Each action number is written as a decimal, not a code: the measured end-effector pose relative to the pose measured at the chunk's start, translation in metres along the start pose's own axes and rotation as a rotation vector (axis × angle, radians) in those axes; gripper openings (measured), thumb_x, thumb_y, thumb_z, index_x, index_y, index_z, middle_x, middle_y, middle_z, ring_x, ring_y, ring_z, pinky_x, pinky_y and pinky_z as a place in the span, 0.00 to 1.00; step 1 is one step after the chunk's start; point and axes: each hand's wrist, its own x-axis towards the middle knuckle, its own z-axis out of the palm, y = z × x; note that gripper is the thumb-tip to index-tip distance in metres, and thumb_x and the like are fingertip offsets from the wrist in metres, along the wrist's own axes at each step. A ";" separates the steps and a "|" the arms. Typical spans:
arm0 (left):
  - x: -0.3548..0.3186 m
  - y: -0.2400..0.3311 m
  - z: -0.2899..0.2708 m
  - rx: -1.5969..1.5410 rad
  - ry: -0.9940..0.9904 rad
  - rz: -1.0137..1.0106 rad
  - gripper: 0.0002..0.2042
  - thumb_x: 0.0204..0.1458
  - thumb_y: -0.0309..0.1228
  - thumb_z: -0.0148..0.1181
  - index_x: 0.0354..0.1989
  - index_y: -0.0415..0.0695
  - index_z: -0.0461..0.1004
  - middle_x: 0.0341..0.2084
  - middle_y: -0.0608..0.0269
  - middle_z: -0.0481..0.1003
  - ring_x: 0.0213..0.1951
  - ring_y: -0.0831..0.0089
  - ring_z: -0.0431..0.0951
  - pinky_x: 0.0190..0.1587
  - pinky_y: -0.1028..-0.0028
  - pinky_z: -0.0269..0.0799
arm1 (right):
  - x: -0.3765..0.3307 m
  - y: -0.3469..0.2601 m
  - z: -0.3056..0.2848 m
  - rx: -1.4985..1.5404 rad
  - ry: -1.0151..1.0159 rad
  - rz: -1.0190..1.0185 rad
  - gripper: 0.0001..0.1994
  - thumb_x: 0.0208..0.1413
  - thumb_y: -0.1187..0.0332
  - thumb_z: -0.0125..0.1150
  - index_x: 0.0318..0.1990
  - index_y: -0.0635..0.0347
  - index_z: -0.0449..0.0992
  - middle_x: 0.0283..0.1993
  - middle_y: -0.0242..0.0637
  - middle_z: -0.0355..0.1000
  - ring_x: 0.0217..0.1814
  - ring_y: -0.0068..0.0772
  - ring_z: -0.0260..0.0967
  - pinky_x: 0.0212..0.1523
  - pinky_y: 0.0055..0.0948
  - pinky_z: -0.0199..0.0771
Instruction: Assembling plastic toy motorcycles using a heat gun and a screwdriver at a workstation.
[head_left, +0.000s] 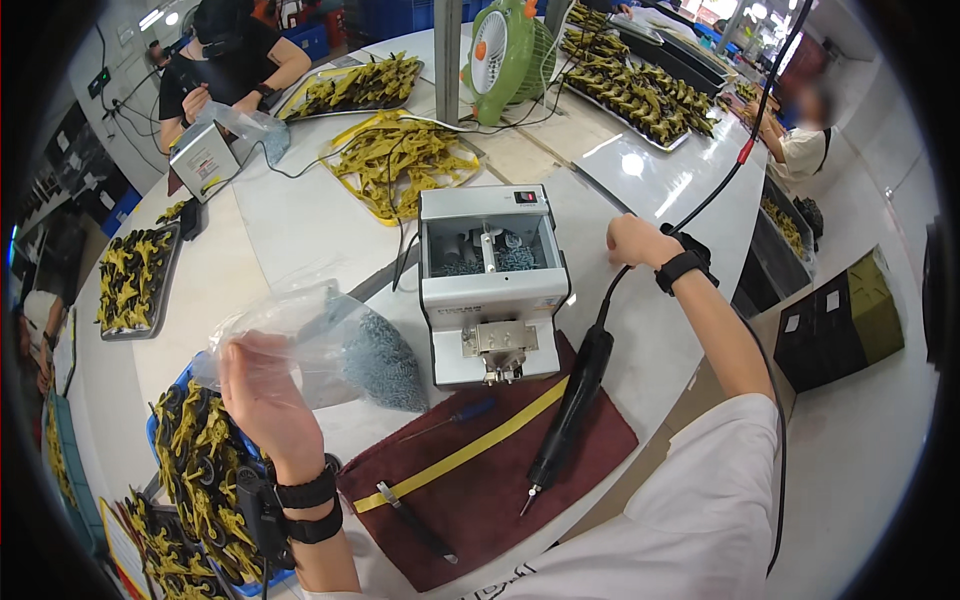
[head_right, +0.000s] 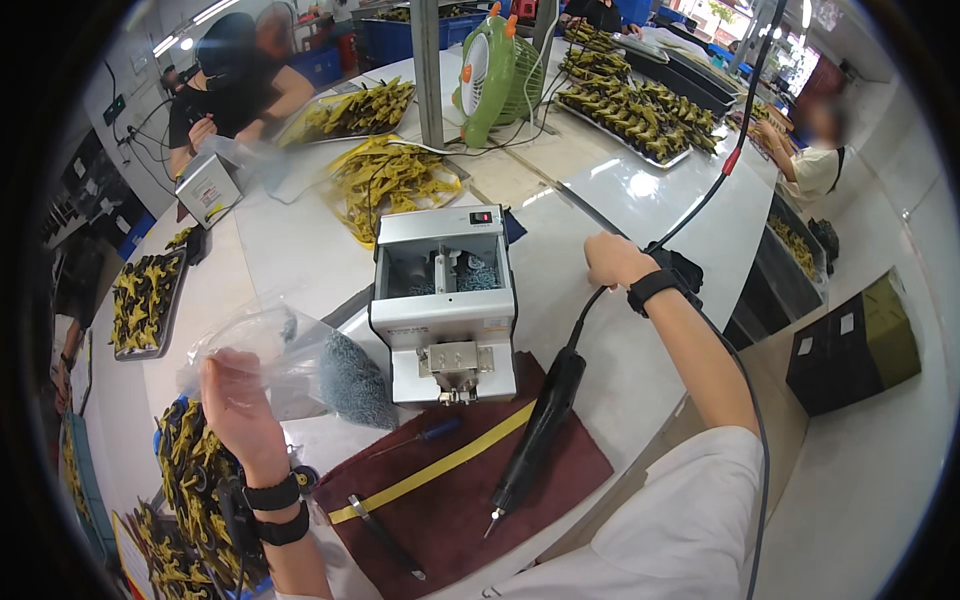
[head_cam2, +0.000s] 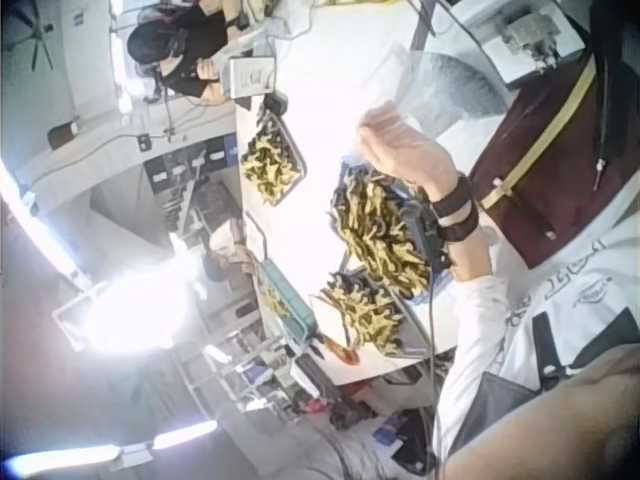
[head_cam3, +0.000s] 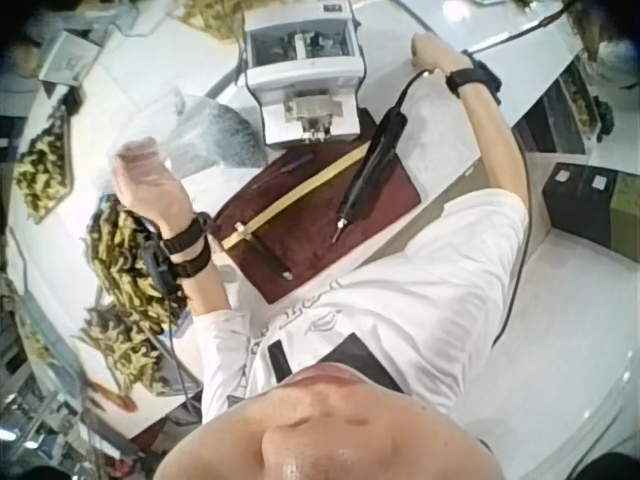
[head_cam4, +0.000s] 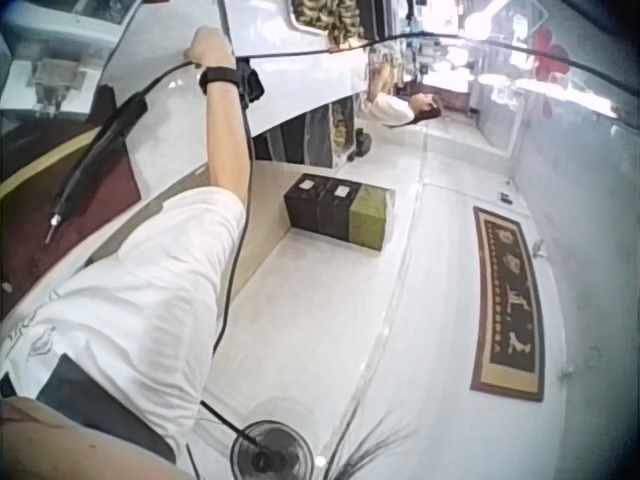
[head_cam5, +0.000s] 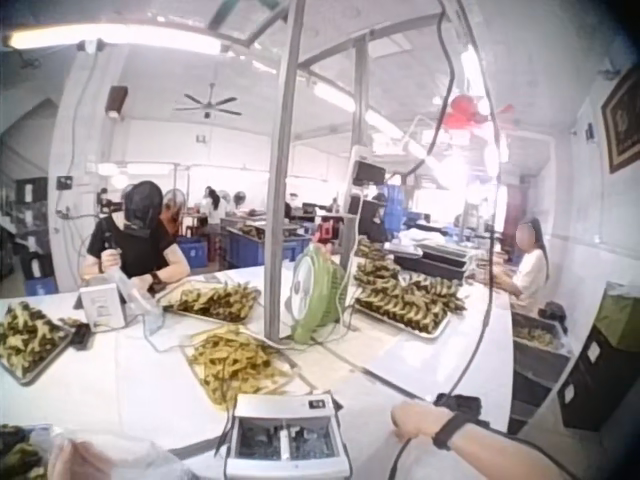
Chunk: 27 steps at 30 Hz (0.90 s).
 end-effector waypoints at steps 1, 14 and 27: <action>-0.001 -0.001 -0.001 0.001 0.001 -0.002 0.08 0.58 0.28 0.47 0.38 0.38 0.72 0.33 0.60 0.75 0.38 0.72 0.74 0.47 0.72 0.68 | 0.001 0.001 0.003 -0.058 0.085 -0.056 0.11 0.37 0.72 0.63 0.31 0.68 0.76 0.29 0.48 0.75 0.31 0.42 0.76 0.35 0.36 0.75; -0.015 0.011 0.010 0.274 -0.069 0.015 0.07 0.58 0.28 0.49 0.36 0.36 0.71 0.30 0.63 0.74 0.34 0.78 0.71 0.41 0.77 0.63 | -0.074 -0.081 -0.055 0.106 0.731 -0.400 0.05 0.42 0.69 0.57 0.25 0.60 0.76 0.24 0.44 0.73 0.27 0.52 0.72 0.30 0.41 0.73; -0.024 0.052 0.061 0.635 -0.299 0.089 0.07 0.56 0.28 0.53 0.27 0.40 0.70 0.23 0.67 0.74 0.28 0.84 0.69 0.34 0.82 0.63 | -0.125 -0.282 0.003 0.785 0.528 -1.160 0.35 0.41 0.59 0.70 0.56 0.64 0.64 0.51 0.48 0.67 0.55 0.54 0.63 0.53 0.40 0.65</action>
